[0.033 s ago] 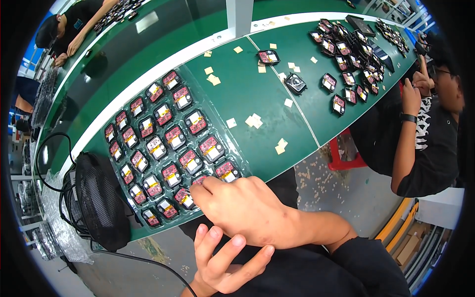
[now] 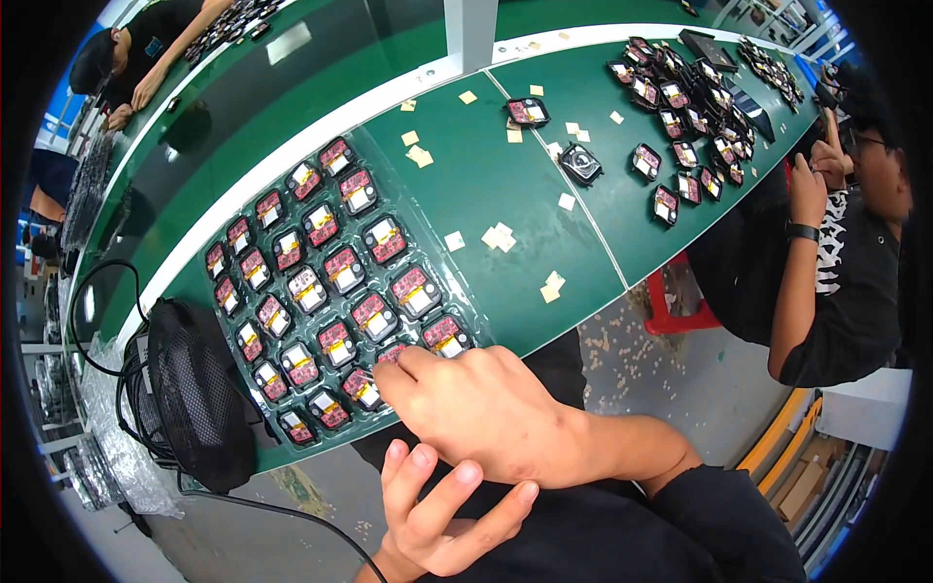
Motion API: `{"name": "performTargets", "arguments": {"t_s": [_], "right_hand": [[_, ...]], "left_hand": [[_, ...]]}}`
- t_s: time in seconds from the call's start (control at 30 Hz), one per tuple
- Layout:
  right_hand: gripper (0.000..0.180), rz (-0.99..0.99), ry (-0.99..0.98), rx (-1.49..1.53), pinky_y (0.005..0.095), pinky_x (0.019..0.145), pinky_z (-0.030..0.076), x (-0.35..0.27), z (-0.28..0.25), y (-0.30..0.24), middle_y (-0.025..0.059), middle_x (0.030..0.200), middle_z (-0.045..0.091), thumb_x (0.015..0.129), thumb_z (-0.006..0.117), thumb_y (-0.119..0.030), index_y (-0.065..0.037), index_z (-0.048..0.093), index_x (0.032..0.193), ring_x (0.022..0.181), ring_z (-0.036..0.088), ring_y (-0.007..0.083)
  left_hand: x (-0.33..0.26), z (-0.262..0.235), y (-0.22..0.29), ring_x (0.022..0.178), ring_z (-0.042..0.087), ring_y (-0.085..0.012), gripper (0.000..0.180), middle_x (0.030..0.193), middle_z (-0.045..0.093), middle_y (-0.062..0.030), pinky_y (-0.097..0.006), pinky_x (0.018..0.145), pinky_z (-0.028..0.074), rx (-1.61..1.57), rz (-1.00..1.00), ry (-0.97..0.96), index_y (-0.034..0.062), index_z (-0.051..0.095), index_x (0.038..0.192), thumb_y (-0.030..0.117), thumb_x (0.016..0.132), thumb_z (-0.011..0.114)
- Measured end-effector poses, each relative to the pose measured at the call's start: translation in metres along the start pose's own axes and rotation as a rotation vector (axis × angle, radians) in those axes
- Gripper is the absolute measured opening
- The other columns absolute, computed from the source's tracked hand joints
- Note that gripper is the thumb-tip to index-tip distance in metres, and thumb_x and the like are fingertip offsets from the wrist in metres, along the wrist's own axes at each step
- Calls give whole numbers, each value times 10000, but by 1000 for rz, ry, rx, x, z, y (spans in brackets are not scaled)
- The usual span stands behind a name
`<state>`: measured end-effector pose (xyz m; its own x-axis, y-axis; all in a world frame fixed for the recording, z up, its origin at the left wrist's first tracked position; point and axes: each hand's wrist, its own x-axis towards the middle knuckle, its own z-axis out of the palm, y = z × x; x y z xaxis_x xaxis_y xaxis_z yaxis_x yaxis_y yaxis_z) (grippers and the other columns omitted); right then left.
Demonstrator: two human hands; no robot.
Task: Assembling and checking small electronic components on a factory line.
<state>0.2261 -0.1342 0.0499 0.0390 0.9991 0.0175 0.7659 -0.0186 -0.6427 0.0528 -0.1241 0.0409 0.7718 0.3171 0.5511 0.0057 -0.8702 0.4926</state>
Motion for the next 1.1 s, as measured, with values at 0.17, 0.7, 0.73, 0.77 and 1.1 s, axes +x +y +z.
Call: {"name": "performTargets", "arguments": {"t_s": [0.17,0.7,0.73,0.77,1.1], "right_hand": [[215,0,-5,4,402,452,552,0,2,1,142,819,656,781,662,-84,23,582,948,602,708,324],[222,116,429,108,444,636,558,-8,-18,39,127,917,650,910,682,-37,-70,676,1129,764,691,354],[198,129,493,129,437,661,549,-8,-19,45,138,929,663,910,680,-7,-42,689,1104,767,686,359],[188,173,513,152,418,662,541,-10,-21,51,140,929,665,917,678,-5,-29,695,1102,758,682,344],[171,205,717,258,271,572,444,-10,0,96,83,896,676,951,683,-19,-2,724,1116,670,593,140]], "left_hand": [[0,1,-1,1405,436,-450,265,1438,520,-160,-570,1168,387,-11,-1,0,219,822,1069,185,807,824],[-32,-11,-17,1164,636,-400,117,1174,635,-125,-586,1042,496,125,-94,112,157,745,997,231,906,736],[-33,-12,-19,1134,654,-384,106,1122,652,-117,-584,1037,499,160,-165,137,138,742,983,214,911,726],[-30,-14,-22,1138,654,-397,106,1098,653,-125,-582,1035,499,210,-229,116,107,734,987,186,925,701],[-19,-8,-53,1247,607,-406,418,1271,671,-171,-558,1091,437,333,-432,-68,46,746,1163,104,756,820]]}}
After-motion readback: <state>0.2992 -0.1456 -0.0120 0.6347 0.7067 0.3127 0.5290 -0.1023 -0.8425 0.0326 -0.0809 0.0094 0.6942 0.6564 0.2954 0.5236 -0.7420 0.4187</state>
